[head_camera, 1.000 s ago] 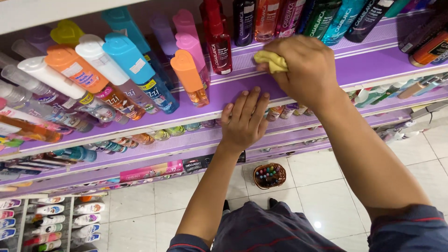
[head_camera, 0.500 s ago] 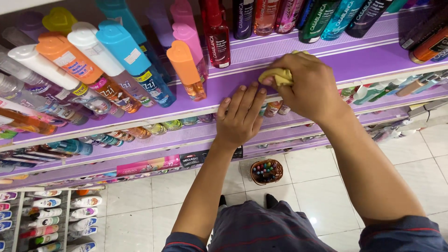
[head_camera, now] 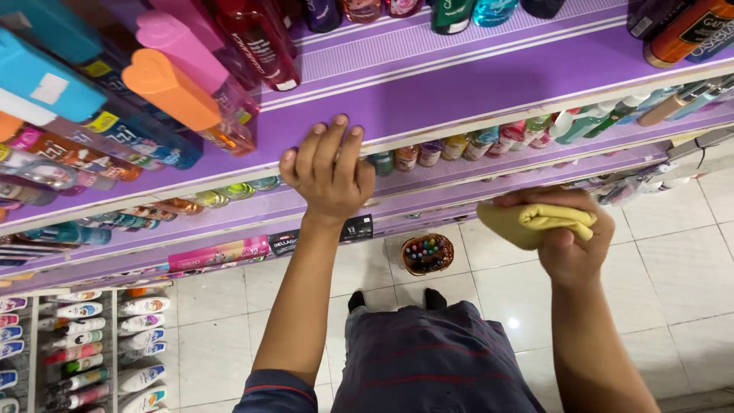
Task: Wiping down a store shelf and then cleaning a small pink product bottle with a yellow cloth while sitting on the floor.
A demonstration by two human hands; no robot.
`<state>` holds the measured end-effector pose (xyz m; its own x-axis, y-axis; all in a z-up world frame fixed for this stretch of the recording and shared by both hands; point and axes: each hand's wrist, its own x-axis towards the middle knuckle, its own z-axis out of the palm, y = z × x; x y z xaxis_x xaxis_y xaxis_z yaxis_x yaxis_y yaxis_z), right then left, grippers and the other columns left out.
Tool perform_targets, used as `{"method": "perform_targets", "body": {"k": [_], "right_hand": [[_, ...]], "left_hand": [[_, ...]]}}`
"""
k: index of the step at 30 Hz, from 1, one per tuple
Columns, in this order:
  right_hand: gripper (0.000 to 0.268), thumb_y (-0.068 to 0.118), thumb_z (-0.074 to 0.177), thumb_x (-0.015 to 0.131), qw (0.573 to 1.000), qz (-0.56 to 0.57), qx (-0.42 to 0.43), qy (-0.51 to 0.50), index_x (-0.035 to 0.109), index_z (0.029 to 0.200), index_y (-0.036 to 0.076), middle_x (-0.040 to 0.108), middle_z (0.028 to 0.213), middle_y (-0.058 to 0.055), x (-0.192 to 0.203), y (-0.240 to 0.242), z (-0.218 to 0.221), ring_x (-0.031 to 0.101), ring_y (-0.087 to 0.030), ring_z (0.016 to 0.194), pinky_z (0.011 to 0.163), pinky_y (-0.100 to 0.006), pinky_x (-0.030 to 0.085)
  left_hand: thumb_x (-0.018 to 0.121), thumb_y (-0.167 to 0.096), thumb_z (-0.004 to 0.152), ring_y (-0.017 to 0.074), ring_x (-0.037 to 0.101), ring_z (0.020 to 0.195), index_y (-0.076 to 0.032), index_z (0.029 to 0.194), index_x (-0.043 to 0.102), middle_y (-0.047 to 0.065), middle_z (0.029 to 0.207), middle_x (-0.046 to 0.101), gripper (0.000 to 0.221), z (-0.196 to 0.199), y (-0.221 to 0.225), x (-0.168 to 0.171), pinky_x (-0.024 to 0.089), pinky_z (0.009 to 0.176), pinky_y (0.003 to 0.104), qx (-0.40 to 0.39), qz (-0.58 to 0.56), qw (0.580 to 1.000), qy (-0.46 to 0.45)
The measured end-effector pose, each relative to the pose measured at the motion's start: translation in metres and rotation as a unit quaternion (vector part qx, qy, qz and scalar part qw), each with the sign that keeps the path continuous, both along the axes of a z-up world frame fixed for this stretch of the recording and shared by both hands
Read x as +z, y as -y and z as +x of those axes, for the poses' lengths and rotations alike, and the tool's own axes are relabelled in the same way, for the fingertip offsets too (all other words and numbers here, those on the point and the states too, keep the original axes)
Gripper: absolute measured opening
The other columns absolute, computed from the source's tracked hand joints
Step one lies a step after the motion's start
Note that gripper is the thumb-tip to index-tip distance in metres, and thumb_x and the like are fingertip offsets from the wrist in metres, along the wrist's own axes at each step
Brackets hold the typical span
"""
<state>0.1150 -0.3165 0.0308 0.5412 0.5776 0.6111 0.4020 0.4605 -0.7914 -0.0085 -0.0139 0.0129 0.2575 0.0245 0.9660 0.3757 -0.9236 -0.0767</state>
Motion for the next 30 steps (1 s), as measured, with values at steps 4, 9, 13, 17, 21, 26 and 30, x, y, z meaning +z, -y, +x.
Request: {"method": "perform_targets", "body": {"k": [4, 9, 13, 17, 21, 26, 30], "right_hand": [[0.057, 0.057, 0.1, 0.056, 0.948, -0.016, -0.134, -0.288, 0.059, 0.117, 0.003, 0.072, 0.094, -0.013, -0.072, 0.03, -0.02, 0.074, -0.019, 0.08, 0.068, -0.035, 0.064], [0.043, 0.013, 0.095, 0.069, 0.751, -0.152, -0.132, -0.628, 0.053, 0.131, -0.003, 0.067, 0.106, -0.018, -0.222, 0.113, -0.028, 0.071, -0.038, 0.086, 0.078, -0.054, 0.056], [0.046, -0.007, 0.088, 0.067, 0.743, -0.208, -0.115, -0.625, 0.051, 0.132, -0.005, 0.067, 0.106, -0.023, -0.237, 0.137, -0.036, 0.071, -0.043, 0.087, 0.076, -0.054, 0.055], [0.048, -0.008, 0.085, 0.072, 0.741, -0.295, -0.08, -0.597, 0.055, 0.13, -0.004, 0.068, 0.103, -0.024, -0.205, 0.134, -0.027, 0.072, -0.04, 0.084, 0.07, -0.051, 0.057], [0.044, -0.003, 0.088, 0.071, 0.763, -0.281, -0.079, -0.577, 0.057, 0.13, 0.001, 0.069, 0.105, -0.02, -0.193, 0.134, -0.015, 0.073, -0.038, 0.089, 0.075, -0.051, 0.059], [0.041, 0.0, 0.092, 0.065, 0.792, -0.243, -0.095, -0.553, 0.055, 0.131, 0.004, 0.069, 0.109, -0.015, -0.167, 0.127, -0.025, 0.073, -0.034, 0.092, 0.077, -0.047, 0.058], [0.032, 0.007, 0.103, 0.052, 0.813, -0.196, -0.073, -0.544, 0.055, 0.135, 0.006, 0.068, 0.117, -0.015, -0.129, 0.119, -0.053, 0.071, -0.032, 0.102, 0.085, -0.046, 0.056]], "left_hand": [[0.059, -0.017, 0.076, 0.0206, 0.062, 0.117, -0.025, 0.115, 0.075, -0.001, 0.121, 0.073, 0.043, 0.019, -0.006, 0.001, 0.022, 0.118, 0.045, 0.013, 0.07, 0.991, 0.11], [0.058, -0.014, 0.075, 0.0227, 0.062, 0.112, -0.022, 0.107, 0.075, 0.001, 0.115, 0.073, 0.037, 0.022, 0.002, 0.007, 0.025, 0.114, 0.048, 0.029, 0.054, 0.99, 0.123], [0.059, -0.012, 0.076, 0.0235, 0.061, 0.113, -0.021, 0.108, 0.074, 0.001, 0.116, 0.072, 0.037, 0.022, 0.01, 0.013, 0.024, 0.114, 0.049, 0.037, 0.034, 0.992, 0.118], [0.061, -0.014, 0.074, 0.0252, 0.061, 0.117, -0.018, 0.114, 0.074, 0.002, 0.121, 0.07, 0.042, 0.014, 0.018, 0.015, 0.02, 0.116, 0.05, 0.027, -0.002, 0.996, 0.086], [0.061, -0.021, 0.084, 0.0283, 0.058, 0.126, -0.011, 0.123, 0.071, 0.007, 0.129, 0.067, 0.041, 0.002, 0.026, 0.022, 0.008, 0.122, 0.049, -0.016, -0.045, 0.998, 0.035], [0.057, -0.012, 0.089, 0.0347, 0.041, 0.145, -0.005, 0.141, 0.058, 0.014, 0.15, 0.051, 0.052, -0.029, 0.068, 0.027, 0.01, 0.125, 0.052, -0.11, -0.184, 0.977, -0.021], [0.059, -0.01, 0.085, 0.0373, 0.057, 0.129, -0.005, 0.14, 0.058, 0.015, 0.139, 0.06, 0.055, -0.057, 0.137, -0.024, 0.04, 0.111, 0.052, -0.26, -0.389, 0.883, -0.022]]}}
